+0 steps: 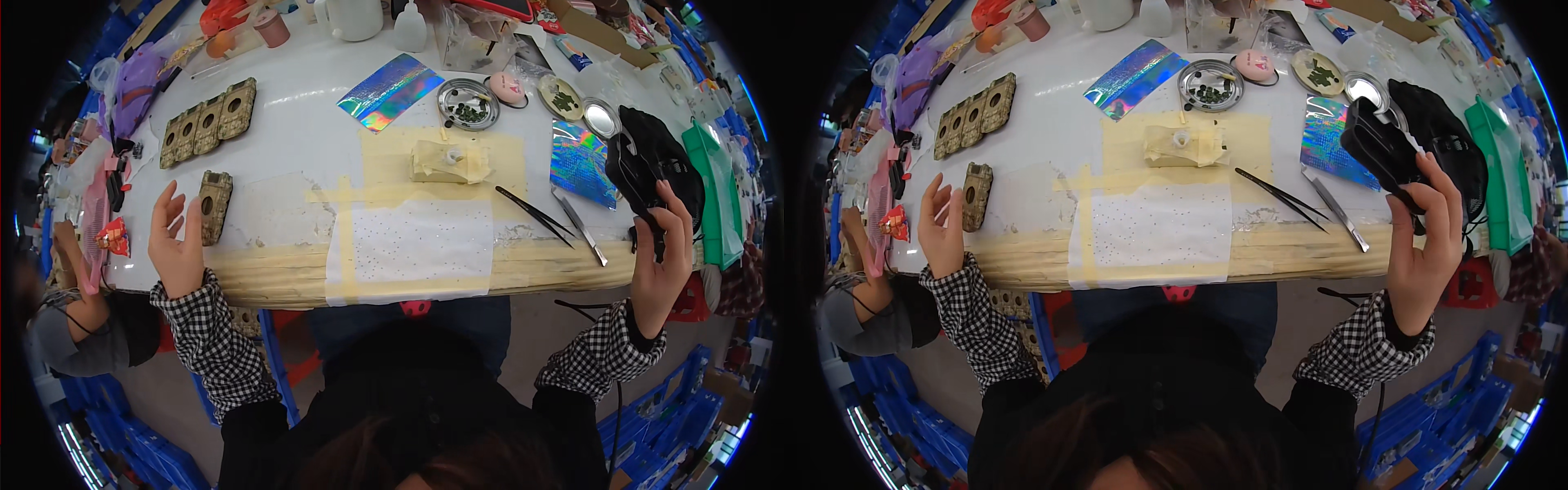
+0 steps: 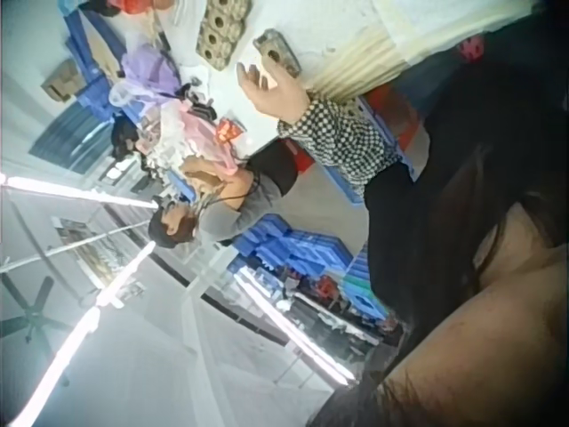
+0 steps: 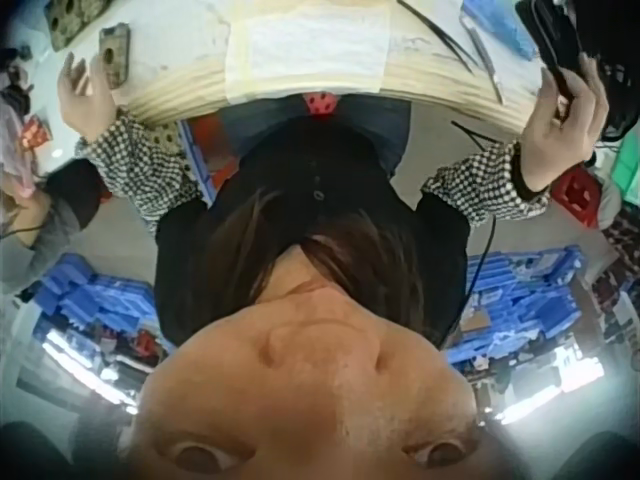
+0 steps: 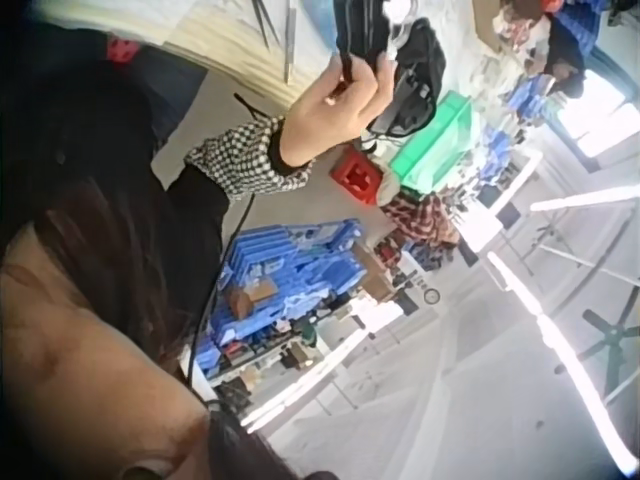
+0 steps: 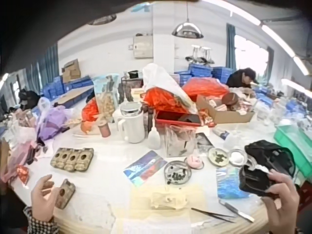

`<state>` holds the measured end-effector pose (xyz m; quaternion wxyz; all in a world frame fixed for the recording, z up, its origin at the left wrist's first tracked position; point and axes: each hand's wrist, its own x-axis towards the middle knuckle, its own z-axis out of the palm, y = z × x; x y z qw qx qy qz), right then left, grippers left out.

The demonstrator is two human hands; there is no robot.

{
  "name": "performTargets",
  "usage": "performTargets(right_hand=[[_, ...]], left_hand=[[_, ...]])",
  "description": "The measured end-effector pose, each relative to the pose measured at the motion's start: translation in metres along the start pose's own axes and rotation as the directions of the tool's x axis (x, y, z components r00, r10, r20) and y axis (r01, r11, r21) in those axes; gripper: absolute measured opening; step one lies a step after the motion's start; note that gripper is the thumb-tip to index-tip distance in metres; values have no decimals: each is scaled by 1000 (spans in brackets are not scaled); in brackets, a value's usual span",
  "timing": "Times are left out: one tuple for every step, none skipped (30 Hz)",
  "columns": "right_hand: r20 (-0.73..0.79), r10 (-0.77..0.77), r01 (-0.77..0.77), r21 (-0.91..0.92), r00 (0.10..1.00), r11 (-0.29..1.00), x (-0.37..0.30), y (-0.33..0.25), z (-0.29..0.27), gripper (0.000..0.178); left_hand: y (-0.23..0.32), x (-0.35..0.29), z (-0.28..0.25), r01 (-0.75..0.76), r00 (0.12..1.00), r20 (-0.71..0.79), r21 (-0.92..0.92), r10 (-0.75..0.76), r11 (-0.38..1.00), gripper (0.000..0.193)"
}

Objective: Assemble and detail small plastic toy parts using tweezers and a marker.

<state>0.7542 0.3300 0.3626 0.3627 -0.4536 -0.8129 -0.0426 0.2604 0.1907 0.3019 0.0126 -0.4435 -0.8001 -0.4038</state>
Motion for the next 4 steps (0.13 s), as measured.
performTargets(right_hand=[[26, -72, 71, 50, 997, 996, 6, -13, -5, 15], [45, -145, 140, 102, 988, 985, 10, -26, -8, 16], [56, -207, 195, 167, 977, 967, 13, -37, -12, 21], [117, -302, 269, 236, 946, 934, 17, -45, -18, 20]], left_hand=[[18, -5, -2, -122, 992, -32, -53, 121, 991, 40], [39, -12, -4, -245, 968, -72, -102, 239, 964, 40], [57, -17, -3, -363, 930, -112, -155, 349, 919, 40], [70, -24, -6, -490, 869, -25, -174, 494, 854, 46]])
